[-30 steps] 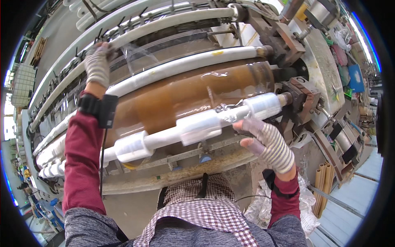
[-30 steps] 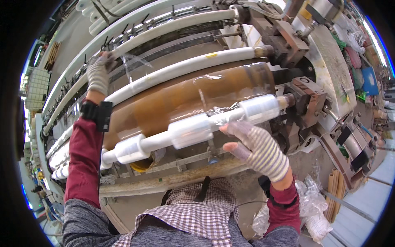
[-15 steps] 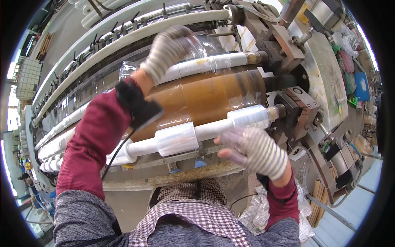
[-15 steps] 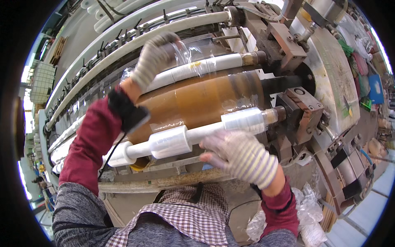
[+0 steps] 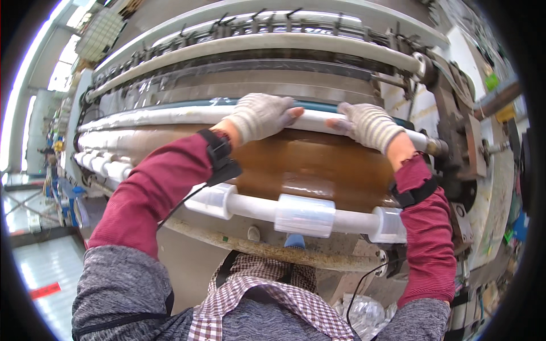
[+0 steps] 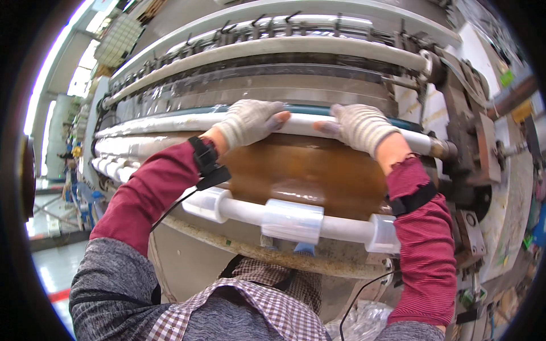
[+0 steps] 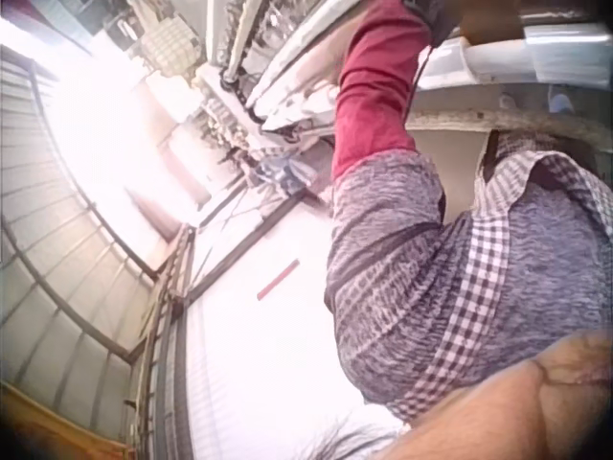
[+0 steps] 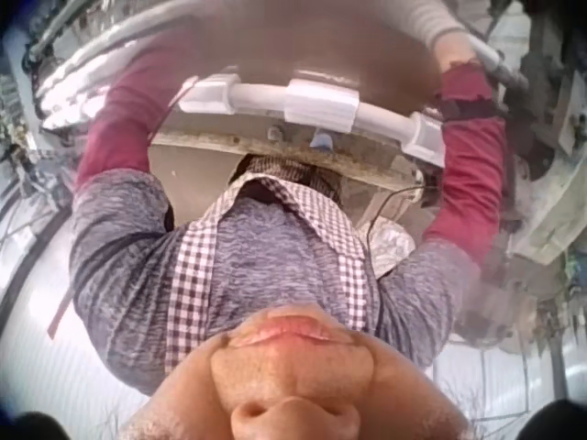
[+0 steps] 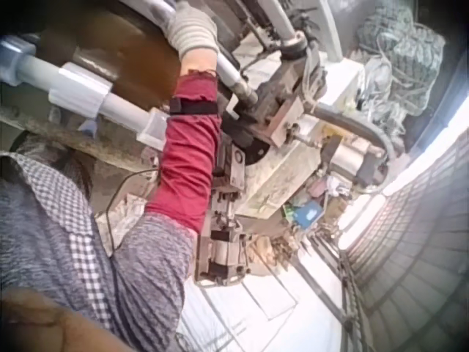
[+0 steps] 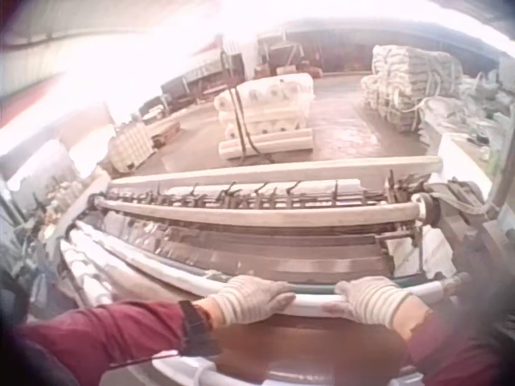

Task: Operating an industrial machine to wrap or process plastic components, including applying glue and handling rolls.

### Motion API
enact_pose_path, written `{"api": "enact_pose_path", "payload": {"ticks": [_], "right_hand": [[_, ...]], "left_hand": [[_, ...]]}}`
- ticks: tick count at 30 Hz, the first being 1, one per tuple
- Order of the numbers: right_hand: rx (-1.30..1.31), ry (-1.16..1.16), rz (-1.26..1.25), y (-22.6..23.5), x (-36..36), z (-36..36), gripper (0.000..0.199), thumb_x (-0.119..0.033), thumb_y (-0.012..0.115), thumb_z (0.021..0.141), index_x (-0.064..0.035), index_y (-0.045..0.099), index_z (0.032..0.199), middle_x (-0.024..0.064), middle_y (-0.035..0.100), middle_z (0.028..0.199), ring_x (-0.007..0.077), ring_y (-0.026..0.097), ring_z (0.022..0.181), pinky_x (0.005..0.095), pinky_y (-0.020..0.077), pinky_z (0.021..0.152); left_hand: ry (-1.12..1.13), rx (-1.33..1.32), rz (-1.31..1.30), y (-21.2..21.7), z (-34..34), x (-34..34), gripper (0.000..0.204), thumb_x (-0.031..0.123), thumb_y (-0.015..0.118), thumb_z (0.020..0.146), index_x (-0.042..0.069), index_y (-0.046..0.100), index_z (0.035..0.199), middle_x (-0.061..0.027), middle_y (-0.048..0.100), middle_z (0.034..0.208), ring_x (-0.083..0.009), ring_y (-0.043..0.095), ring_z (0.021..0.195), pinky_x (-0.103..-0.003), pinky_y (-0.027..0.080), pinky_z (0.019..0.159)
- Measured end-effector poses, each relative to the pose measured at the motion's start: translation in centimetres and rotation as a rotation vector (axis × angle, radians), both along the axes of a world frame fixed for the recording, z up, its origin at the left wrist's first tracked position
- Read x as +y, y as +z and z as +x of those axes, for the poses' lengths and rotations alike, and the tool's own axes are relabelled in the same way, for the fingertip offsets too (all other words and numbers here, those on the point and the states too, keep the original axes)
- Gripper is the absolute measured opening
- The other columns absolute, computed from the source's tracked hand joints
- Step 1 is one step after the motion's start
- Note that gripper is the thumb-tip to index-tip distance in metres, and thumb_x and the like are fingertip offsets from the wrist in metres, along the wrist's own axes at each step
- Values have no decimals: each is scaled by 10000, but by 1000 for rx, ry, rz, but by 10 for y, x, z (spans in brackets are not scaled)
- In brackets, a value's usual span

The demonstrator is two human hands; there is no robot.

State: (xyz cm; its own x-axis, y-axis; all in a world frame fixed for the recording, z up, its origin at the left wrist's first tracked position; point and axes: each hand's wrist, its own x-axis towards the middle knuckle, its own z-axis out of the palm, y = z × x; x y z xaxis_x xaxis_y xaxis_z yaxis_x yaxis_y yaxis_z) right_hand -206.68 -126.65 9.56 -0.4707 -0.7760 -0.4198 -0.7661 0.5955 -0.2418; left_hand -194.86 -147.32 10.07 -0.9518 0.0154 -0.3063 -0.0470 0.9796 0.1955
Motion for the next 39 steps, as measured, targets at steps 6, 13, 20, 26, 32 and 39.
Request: {"api": "enact_pose_path", "payload": {"ticks": [6,13,20,26,32,39], "right_hand": [[-24,75,-80,-11,11,-18,649,-633,335,877,-36,543,1023,241,595,943,428,560,928,465,429,786],[406,222,-317,35,-83,70,723,-582,428,867,-95,309,1389,214,391,1367,389,361,1260,454,297,1037],[202,-111,267,29,-255,160,545,-401,320,951,10,419,1294,259,431,1315,381,399,1231,405,323,1038],[761,394,-719,-25,-357,182,277,-158,445,935,7,602,1093,173,627,1049,325,575,1013,378,428,930],[-604,-184,-849,49,-594,511,213,-195,640,858,-16,650,973,30,641,780,94,580,661,227,477,601],[-706,199,-882,74,-867,686,169,-179,646,844,-12,667,864,-11,595,706,49,507,594,198,403,532]], "left_hand": [[9,-108,153,3,-21,-5,578,556,267,928,134,647,1032,-174,640,987,-367,595,960,-428,443,855],[194,588,181,71,140,-92,514,434,542,853,111,496,1250,-169,554,1187,-343,522,1094,-458,394,946],[281,623,160,80,553,-199,458,362,523,889,50,490,1223,-166,523,1149,-317,479,1093,-439,356,962],[799,517,191,73,801,-295,362,319,548,888,15,575,1083,-169,615,1023,-340,595,936,-392,478,827],[1064,807,204,63,907,-435,245,238,585,871,19,611,977,-154,622,884,-324,606,806,-354,490,726],[1318,700,167,67,1009,-634,198,211,619,840,16,589,820,-132,542,691,-273,518,619,-354,436,617]]}}
